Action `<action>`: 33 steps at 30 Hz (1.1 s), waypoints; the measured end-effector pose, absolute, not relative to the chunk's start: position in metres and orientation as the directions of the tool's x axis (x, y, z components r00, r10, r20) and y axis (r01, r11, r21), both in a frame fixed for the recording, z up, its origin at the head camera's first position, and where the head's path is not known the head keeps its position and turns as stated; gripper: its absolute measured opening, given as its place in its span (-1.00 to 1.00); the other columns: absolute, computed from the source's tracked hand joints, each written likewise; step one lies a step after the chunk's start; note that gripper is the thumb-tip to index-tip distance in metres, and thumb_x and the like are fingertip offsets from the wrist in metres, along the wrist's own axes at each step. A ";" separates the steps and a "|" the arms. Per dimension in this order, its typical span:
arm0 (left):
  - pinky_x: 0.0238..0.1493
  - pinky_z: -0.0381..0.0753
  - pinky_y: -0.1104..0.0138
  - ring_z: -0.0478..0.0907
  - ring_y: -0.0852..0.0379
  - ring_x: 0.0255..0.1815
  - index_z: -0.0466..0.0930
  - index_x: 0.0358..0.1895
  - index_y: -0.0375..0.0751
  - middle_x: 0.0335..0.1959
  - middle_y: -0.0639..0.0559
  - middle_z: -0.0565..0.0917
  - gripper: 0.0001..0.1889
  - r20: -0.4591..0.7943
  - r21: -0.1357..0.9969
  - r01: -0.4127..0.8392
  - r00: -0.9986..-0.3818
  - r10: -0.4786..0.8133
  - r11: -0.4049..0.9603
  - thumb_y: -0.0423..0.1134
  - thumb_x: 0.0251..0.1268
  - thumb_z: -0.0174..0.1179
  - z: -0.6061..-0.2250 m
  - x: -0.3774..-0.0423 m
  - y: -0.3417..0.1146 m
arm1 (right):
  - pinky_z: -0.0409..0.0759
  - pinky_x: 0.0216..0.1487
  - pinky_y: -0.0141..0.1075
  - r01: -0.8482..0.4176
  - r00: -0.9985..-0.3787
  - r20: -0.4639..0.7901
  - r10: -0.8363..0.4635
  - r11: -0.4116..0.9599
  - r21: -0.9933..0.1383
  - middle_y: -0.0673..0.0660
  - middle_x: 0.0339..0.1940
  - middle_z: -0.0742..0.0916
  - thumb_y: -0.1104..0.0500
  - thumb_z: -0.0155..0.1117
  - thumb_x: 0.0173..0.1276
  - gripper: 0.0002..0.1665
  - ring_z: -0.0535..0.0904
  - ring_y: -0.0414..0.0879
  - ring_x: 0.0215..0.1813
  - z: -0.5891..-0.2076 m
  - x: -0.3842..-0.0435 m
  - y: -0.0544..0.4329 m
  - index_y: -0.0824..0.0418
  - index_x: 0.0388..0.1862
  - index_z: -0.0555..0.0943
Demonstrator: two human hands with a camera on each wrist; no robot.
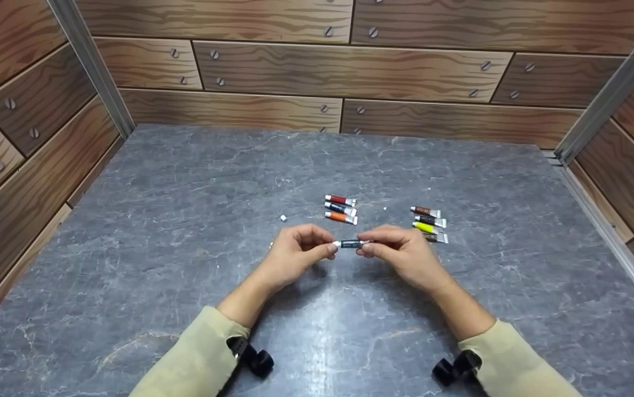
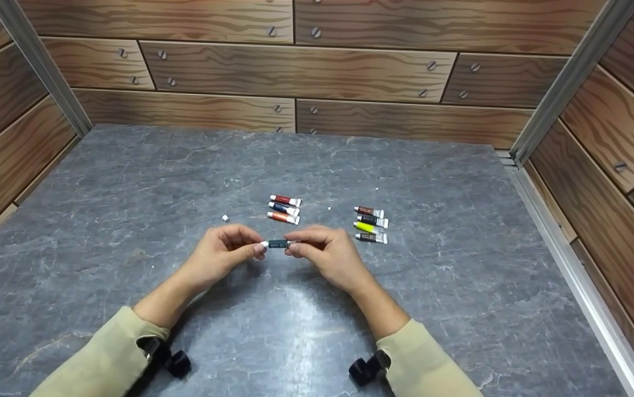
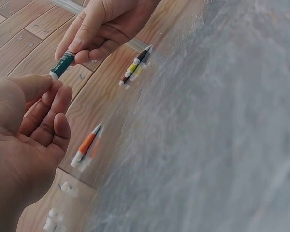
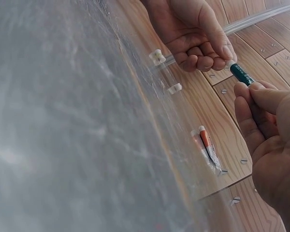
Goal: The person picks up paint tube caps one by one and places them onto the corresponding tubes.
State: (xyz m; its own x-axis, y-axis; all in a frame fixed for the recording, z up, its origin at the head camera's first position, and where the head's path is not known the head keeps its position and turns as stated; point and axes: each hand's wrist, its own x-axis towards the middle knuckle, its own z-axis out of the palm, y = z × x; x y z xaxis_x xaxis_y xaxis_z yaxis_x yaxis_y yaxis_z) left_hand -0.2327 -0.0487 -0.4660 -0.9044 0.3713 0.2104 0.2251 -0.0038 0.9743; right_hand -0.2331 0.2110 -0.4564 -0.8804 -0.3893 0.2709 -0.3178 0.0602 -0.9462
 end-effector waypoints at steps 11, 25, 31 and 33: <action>-0.24 0.63 0.38 0.74 -0.03 -0.22 0.77 -0.07 -0.37 -0.27 -0.11 0.81 -0.86 0.225 0.971 0.240 -0.908 0.353 0.000 -0.38 0.40 0.40 -0.465 -0.231 -0.049 | 0.76 0.05 -0.12 -0.321 -0.878 0.278 -0.389 0.047 -0.946 0.45 0.00 0.75 0.42 0.41 0.43 -0.73 0.82 0.00 -0.07 -0.458 -0.234 0.211 0.47 0.08 0.75; -0.21 0.63 0.39 0.68 0.17 -0.26 0.80 -0.10 -0.34 -0.24 -0.03 0.81 -0.87 0.222 0.968 0.248 -0.919 0.326 0.039 -0.39 0.35 0.44 -0.464 -0.231 -0.048 | 0.76 0.03 -0.17 -0.333 -0.872 0.282 -0.399 0.064 -0.941 0.40 0.00 0.76 0.43 0.39 0.44 -0.68 0.82 -0.02 -0.07 -0.460 -0.235 0.212 0.59 0.11 0.68; -0.16 0.66 0.37 0.70 0.13 -0.23 0.77 -0.04 -0.38 -0.20 -0.06 0.82 -0.82 0.214 0.967 0.248 -0.920 0.329 0.064 -0.38 0.36 0.43 -0.466 -0.232 -0.048 | 0.76 0.04 -0.15 -0.329 -0.871 0.282 -0.401 0.050 -0.943 0.41 0.01 0.76 0.43 0.39 0.43 -0.70 0.82 0.00 -0.07 -0.459 -0.235 0.212 0.54 0.10 0.70; -0.15 0.69 0.33 0.72 0.12 -0.22 0.76 -0.03 -0.36 -0.20 -0.11 0.81 -0.82 0.205 0.968 0.241 -0.916 0.344 0.066 -0.38 0.39 0.42 -0.467 -0.232 -0.048 | 0.76 0.04 -0.15 -0.330 -0.871 0.282 -0.402 0.054 -0.942 0.41 0.01 0.76 0.44 0.39 0.43 -0.70 0.82 0.00 -0.07 -0.460 -0.235 0.212 0.54 0.10 0.71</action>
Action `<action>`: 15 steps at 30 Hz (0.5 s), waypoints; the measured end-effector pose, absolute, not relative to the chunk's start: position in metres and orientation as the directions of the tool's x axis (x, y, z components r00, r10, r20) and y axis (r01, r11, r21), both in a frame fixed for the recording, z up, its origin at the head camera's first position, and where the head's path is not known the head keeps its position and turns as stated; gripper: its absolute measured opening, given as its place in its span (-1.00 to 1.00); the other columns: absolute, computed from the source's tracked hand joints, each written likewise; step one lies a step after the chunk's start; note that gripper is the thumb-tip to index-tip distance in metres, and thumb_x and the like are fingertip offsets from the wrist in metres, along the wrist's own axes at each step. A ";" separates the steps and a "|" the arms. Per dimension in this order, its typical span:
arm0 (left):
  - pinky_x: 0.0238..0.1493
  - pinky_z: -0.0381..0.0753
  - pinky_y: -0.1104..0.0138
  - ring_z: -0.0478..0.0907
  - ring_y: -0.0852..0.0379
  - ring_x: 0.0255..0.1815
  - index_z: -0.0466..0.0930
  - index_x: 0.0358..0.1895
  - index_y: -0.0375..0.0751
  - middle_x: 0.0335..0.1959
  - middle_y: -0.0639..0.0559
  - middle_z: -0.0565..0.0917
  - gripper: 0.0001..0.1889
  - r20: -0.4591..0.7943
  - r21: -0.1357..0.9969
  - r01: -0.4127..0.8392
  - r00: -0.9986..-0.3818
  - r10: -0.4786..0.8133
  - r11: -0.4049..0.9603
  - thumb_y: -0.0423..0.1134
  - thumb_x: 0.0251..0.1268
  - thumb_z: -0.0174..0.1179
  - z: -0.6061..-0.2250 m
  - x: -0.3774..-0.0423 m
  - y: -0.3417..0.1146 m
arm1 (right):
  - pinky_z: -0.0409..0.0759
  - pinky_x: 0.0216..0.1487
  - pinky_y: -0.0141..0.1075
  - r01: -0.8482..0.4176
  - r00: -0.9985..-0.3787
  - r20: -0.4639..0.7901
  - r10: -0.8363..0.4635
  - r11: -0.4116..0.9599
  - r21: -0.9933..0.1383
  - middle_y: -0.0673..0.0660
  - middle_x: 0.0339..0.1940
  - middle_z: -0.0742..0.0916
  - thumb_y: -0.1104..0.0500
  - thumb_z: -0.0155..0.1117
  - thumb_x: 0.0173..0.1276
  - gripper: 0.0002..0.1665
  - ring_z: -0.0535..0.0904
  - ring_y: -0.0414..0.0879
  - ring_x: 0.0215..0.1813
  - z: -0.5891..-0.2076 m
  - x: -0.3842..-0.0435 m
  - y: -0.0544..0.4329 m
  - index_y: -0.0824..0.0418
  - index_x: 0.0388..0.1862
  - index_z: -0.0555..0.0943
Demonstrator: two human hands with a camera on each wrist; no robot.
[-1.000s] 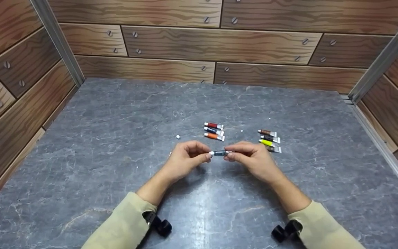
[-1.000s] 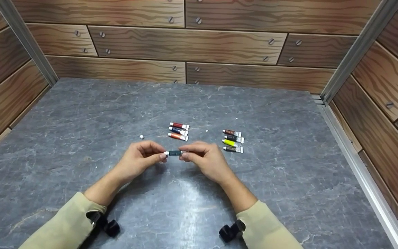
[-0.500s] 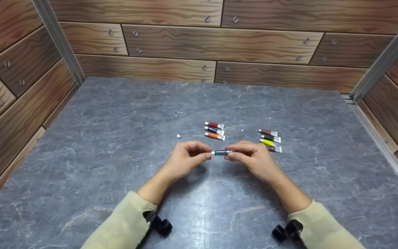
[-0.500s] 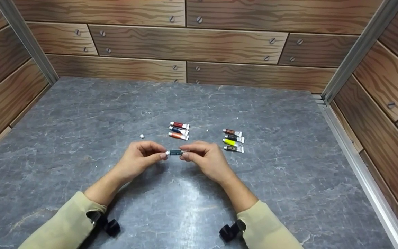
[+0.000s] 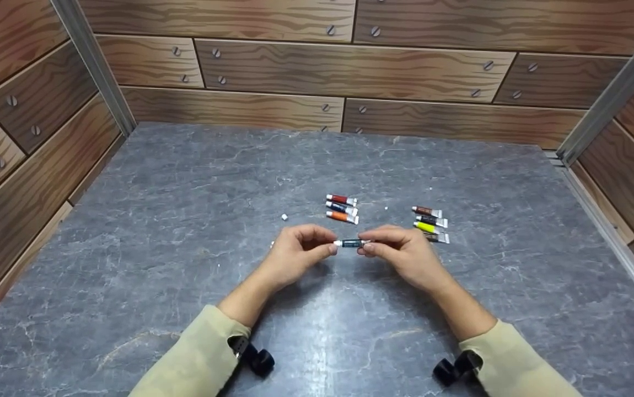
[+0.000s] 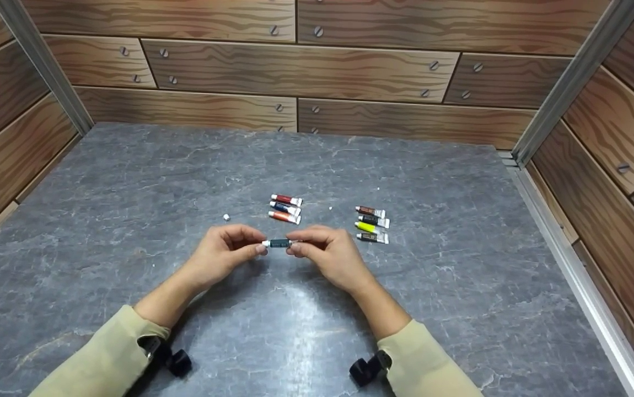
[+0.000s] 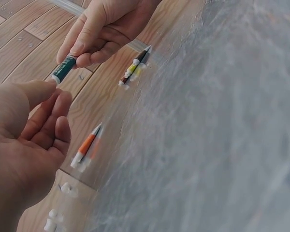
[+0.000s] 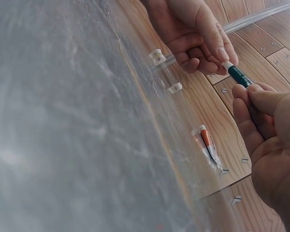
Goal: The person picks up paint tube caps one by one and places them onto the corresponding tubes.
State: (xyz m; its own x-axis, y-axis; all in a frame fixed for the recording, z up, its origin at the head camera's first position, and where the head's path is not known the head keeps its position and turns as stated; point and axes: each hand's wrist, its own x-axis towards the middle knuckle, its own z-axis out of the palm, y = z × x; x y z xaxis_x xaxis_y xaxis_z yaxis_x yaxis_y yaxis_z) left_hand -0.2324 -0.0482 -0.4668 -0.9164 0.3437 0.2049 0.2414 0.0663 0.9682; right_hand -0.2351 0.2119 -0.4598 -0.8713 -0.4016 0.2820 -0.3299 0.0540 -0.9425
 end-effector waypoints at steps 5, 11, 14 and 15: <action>-0.08 0.75 0.08 0.75 0.09 -0.21 0.76 -0.02 -0.32 -0.17 -0.27 0.80 -0.85 0.179 0.975 0.216 -0.908 0.378 0.058 -0.37 0.43 0.39 -0.466 -0.232 -0.048 | 0.76 0.04 -0.16 -0.329 -0.875 0.278 -0.396 0.065 -0.942 0.41 0.01 0.77 0.44 0.39 0.43 -0.69 0.82 -0.01 -0.07 -0.460 -0.236 0.213 0.56 0.10 0.69; -0.10 0.74 0.15 0.76 0.02 -0.21 0.78 -0.04 -0.33 -0.20 -0.25 0.80 -0.84 0.194 0.973 0.226 -0.908 0.372 0.044 -0.34 0.42 0.40 -0.465 -0.232 -0.047 | 0.76 0.04 -0.15 -0.326 -0.879 0.276 -0.389 0.065 -0.943 0.43 0.02 0.76 0.44 0.38 0.44 -0.70 0.82 -0.01 -0.07 -0.460 -0.235 0.212 0.56 0.10 0.70; -0.16 0.70 0.29 0.75 0.00 -0.21 0.78 -0.06 -0.32 -0.25 -0.14 0.81 -0.85 0.211 0.969 0.244 -0.908 0.361 0.047 -0.33 0.42 0.40 -0.465 -0.231 -0.047 | 0.76 0.04 -0.16 -0.325 -0.878 0.274 -0.393 0.070 -0.943 0.44 0.02 0.76 0.43 0.38 0.44 -0.69 0.82 -0.02 -0.07 -0.460 -0.235 0.212 0.58 0.10 0.69; -0.18 0.69 0.32 0.75 0.01 -0.22 0.79 -0.07 -0.32 -0.26 -0.11 0.81 -0.86 0.217 0.967 0.249 -0.908 0.357 0.048 -0.34 0.41 0.41 -0.465 -0.231 -0.048 | 0.76 0.04 -0.16 -0.324 -0.878 0.272 -0.394 0.071 -0.943 0.43 0.02 0.76 0.43 0.38 0.45 -0.69 0.82 -0.03 -0.07 -0.460 -0.236 0.212 0.58 0.10 0.68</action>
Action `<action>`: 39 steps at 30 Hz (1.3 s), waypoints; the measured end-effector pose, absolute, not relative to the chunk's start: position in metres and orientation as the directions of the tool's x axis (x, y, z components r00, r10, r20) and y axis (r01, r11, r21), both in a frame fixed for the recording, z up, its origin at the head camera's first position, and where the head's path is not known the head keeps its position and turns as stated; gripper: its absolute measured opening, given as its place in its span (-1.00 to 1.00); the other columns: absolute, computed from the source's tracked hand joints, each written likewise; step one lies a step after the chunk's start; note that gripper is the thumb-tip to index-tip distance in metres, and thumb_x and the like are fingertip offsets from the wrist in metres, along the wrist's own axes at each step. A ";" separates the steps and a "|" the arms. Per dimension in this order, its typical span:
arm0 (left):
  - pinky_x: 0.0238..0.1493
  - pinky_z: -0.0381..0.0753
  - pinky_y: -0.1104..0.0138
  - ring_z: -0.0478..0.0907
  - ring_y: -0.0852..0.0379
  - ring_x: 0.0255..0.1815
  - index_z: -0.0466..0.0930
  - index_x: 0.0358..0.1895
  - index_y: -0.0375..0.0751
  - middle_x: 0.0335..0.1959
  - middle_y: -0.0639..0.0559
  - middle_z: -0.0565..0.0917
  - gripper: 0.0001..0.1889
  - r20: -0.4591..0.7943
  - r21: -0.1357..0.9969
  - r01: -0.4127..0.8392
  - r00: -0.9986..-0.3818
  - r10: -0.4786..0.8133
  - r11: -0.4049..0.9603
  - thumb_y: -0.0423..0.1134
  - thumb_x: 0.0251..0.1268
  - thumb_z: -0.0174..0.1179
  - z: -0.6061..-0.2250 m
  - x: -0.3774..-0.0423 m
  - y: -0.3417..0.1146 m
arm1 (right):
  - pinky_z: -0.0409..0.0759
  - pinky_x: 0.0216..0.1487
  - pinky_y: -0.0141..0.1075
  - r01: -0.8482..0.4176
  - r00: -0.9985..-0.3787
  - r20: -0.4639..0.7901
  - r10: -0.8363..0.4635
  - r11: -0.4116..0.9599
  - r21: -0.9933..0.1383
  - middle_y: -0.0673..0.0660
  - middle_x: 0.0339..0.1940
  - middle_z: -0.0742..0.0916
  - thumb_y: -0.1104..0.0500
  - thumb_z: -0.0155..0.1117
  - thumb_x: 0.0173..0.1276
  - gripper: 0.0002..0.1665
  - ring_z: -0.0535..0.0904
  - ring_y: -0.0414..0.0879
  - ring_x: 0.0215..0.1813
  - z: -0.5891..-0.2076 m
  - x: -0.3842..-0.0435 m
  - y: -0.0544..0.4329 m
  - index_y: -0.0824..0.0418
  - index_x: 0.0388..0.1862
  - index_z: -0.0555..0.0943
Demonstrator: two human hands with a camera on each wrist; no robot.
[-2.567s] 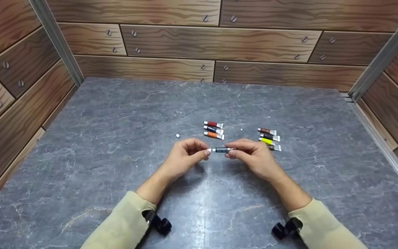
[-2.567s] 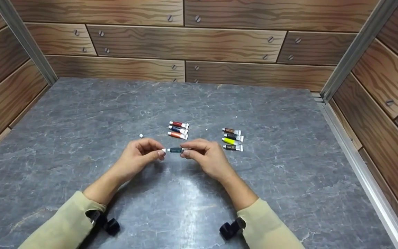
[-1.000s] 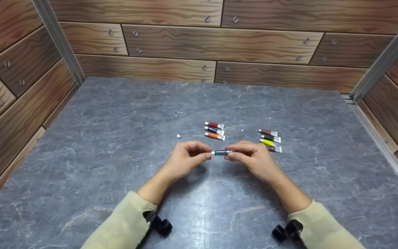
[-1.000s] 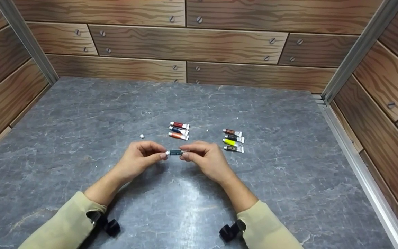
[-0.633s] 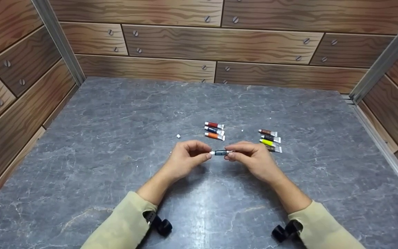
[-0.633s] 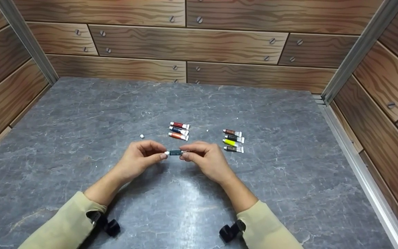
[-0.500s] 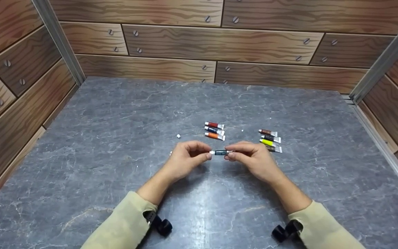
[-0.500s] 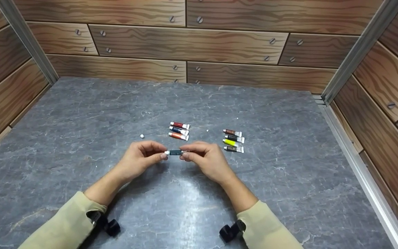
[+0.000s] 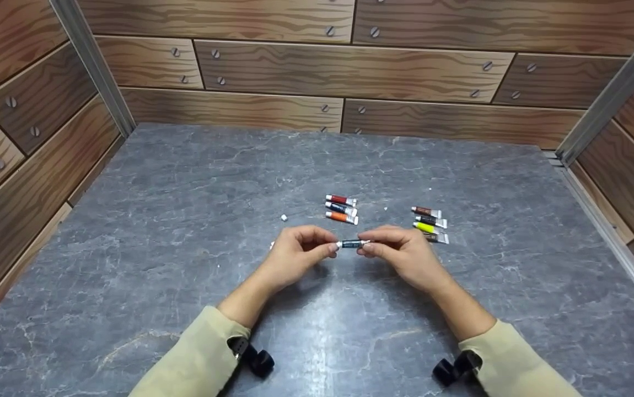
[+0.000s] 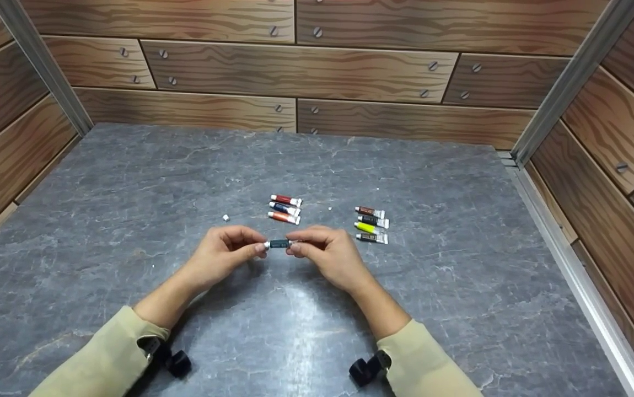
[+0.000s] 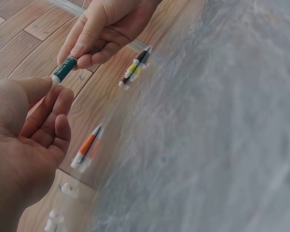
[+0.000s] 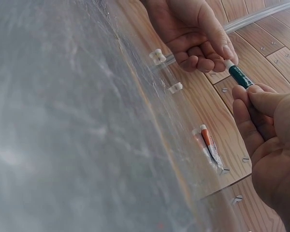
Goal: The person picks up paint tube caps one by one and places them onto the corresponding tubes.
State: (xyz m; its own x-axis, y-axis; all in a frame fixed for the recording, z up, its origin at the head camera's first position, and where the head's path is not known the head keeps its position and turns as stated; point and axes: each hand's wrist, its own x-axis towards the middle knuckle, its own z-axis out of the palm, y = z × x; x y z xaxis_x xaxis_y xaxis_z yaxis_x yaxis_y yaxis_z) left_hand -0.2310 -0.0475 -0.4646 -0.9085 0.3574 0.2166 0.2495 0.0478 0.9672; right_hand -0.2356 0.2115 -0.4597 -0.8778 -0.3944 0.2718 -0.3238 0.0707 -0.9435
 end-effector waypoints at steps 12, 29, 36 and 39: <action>-0.20 0.65 0.38 0.68 0.16 -0.27 0.80 -0.10 -0.35 -0.24 -0.06 0.81 -0.86 0.240 0.961 0.272 -0.908 0.344 0.046 -0.36 0.37 0.43 -0.466 -0.231 -0.048 | 0.75 0.06 -0.12 -0.309 -0.876 0.266 -0.403 0.043 -0.950 0.44 0.02 0.75 0.44 0.37 0.44 -0.68 0.82 -0.01 -0.06 -0.461 -0.236 0.212 0.60 0.11 0.67; -0.16 0.71 0.33 0.74 0.12 -0.21 0.73 0.02 -0.41 -0.15 -0.09 0.80 -0.74 0.230 0.968 0.251 -0.912 0.341 0.020 -0.42 0.30 0.46 -0.465 -0.232 -0.047 | 0.75 0.05 -0.16 -0.303 -0.879 0.254 -0.403 0.060 -0.951 0.48 0.02 0.74 0.43 0.37 0.45 -0.68 0.82 -0.02 -0.06 -0.460 -0.236 0.212 0.61 0.11 0.66; -0.10 0.77 0.08 0.80 0.02 -0.23 0.64 0.13 -0.54 -0.12 -0.19 0.81 -0.67 0.169 0.984 0.175 -0.916 0.364 -0.016 -0.32 0.49 0.33 -0.465 -0.232 -0.048 | 0.76 0.04 -0.17 -0.288 -0.890 0.243 -0.386 0.063 -0.955 0.50 0.03 0.73 0.43 0.37 0.46 -0.69 0.82 -0.02 -0.07 -0.459 -0.236 0.211 0.61 0.10 0.67; -0.12 0.77 0.03 0.79 0.03 -0.27 0.66 0.10 -0.52 -0.16 -0.21 0.81 -0.71 0.165 0.985 0.173 -0.912 0.376 -0.013 -0.33 0.52 0.29 -0.465 -0.232 -0.048 | 0.76 0.04 -0.17 -0.284 -0.890 0.242 -0.386 0.055 -0.957 0.53 0.04 0.72 0.43 0.37 0.45 -0.68 0.82 -0.02 -0.07 -0.459 -0.235 0.211 0.62 0.10 0.66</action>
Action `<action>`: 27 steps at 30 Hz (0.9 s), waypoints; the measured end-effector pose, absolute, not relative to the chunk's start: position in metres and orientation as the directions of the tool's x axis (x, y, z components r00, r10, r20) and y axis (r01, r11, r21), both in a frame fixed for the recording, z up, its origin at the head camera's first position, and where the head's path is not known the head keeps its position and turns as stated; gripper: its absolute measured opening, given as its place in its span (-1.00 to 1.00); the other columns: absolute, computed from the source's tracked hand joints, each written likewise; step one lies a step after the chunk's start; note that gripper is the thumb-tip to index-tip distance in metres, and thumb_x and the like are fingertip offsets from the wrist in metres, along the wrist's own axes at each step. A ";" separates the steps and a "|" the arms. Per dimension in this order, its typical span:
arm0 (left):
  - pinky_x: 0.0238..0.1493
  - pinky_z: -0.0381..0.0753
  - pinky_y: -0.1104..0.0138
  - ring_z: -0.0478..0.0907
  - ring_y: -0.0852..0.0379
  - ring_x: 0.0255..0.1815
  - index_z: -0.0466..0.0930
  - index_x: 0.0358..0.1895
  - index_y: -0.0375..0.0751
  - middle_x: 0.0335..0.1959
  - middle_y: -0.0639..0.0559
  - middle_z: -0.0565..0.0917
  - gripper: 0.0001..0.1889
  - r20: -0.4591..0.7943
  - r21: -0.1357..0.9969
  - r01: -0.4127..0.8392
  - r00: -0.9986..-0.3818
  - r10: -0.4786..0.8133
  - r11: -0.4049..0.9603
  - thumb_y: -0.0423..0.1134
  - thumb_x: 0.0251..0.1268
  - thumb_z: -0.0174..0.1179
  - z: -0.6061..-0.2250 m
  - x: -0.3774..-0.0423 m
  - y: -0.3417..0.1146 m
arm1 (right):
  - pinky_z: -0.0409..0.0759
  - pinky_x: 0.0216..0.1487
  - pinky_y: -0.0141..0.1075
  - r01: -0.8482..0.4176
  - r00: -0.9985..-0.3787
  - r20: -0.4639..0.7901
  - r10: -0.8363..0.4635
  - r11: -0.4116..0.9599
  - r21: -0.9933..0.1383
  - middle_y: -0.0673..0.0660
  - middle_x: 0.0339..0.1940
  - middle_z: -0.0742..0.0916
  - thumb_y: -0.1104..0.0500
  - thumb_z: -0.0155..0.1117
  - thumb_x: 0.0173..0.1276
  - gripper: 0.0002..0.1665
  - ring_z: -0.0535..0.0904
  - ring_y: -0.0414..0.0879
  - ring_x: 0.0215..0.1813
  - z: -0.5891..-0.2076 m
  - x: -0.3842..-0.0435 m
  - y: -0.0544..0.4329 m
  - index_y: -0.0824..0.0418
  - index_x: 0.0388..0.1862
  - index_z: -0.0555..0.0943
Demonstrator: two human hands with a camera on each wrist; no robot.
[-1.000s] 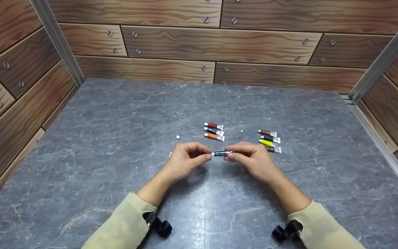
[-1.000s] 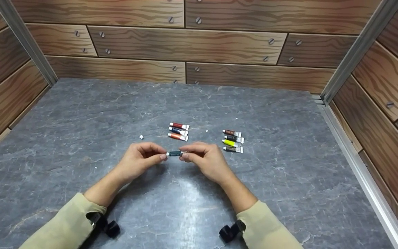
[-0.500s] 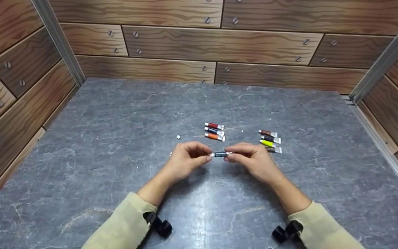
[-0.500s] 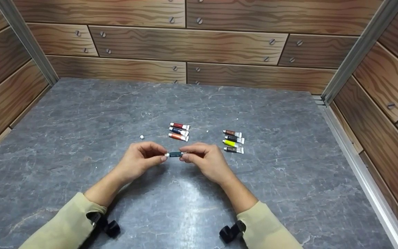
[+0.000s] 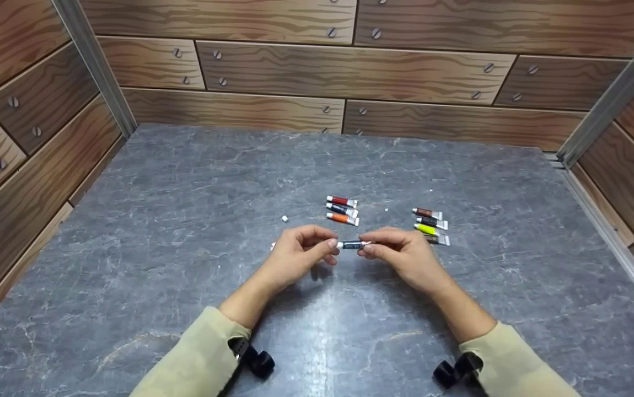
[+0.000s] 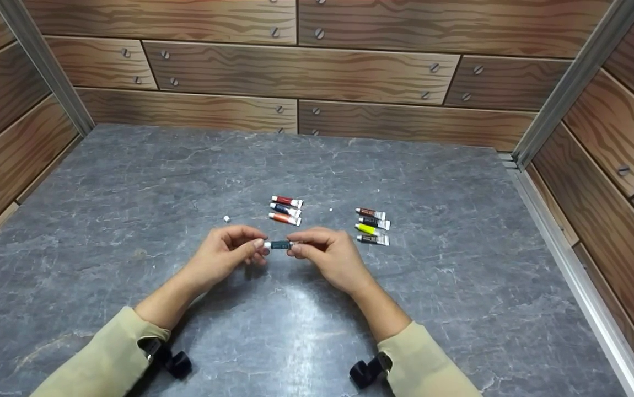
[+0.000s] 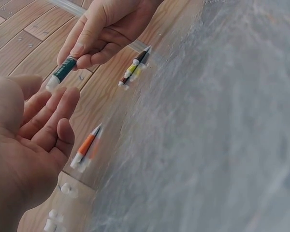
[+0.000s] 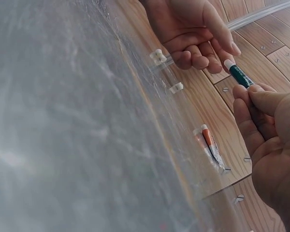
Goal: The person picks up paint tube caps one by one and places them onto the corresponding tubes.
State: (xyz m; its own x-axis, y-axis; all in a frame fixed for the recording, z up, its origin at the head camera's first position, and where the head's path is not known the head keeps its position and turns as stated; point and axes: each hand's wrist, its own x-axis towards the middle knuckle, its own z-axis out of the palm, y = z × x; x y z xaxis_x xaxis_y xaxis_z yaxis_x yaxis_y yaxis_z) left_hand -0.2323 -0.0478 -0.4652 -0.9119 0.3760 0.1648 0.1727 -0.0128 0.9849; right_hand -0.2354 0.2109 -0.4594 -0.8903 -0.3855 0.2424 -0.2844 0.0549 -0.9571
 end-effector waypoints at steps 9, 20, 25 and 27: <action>-0.14 0.76 0.09 0.77 0.06 -0.27 0.76 -0.04 -0.39 -0.22 -0.15 0.81 -0.85 0.194 0.977 0.214 -0.905 0.377 0.011 -0.36 0.50 0.32 -0.466 -0.232 -0.047 | 0.76 0.04 -0.16 -0.306 -0.876 0.266 -0.402 0.039 -0.951 0.49 0.02 0.74 0.44 0.37 0.44 -0.67 0.82 -0.01 -0.07 -0.461 -0.236 0.211 0.63 0.11 0.65; -0.20 0.71 0.30 0.73 0.12 -0.27 0.78 -0.10 -0.37 -0.29 -0.15 0.80 -0.89 0.216 0.969 0.244 -0.911 0.351 0.034 -0.41 0.40 0.38 -0.465 -0.230 -0.046 | 0.75 0.05 -0.14 -0.304 -0.876 0.263 -0.406 0.040 -0.952 0.50 0.03 0.73 0.44 0.37 0.45 -0.68 0.82 -0.02 -0.06 -0.463 -0.236 0.211 0.61 0.11 0.67; -0.23 0.66 0.40 0.72 0.15 -0.28 0.78 -0.12 -0.38 -0.30 -0.08 0.80 -0.90 0.225 0.967 0.251 -0.912 0.342 0.034 -0.44 0.37 0.39 -0.465 -0.230 -0.045 | 0.75 0.06 -0.13 -0.294 -0.881 0.253 -0.400 0.043 -0.955 0.50 0.05 0.73 0.44 0.37 0.45 -0.68 0.82 -0.02 -0.06 -0.462 -0.235 0.211 0.61 0.11 0.66; -0.20 0.68 0.40 0.72 0.16 -0.26 0.77 -0.09 -0.39 -0.26 -0.08 0.81 -0.87 0.225 0.967 0.251 -0.913 0.341 0.035 -0.45 0.35 0.41 -0.464 -0.230 -0.045 | 0.75 0.06 -0.13 -0.296 -0.881 0.254 -0.399 0.047 -0.954 0.48 0.04 0.74 0.44 0.38 0.44 -0.68 0.82 -0.02 -0.07 -0.462 -0.235 0.211 0.61 0.11 0.67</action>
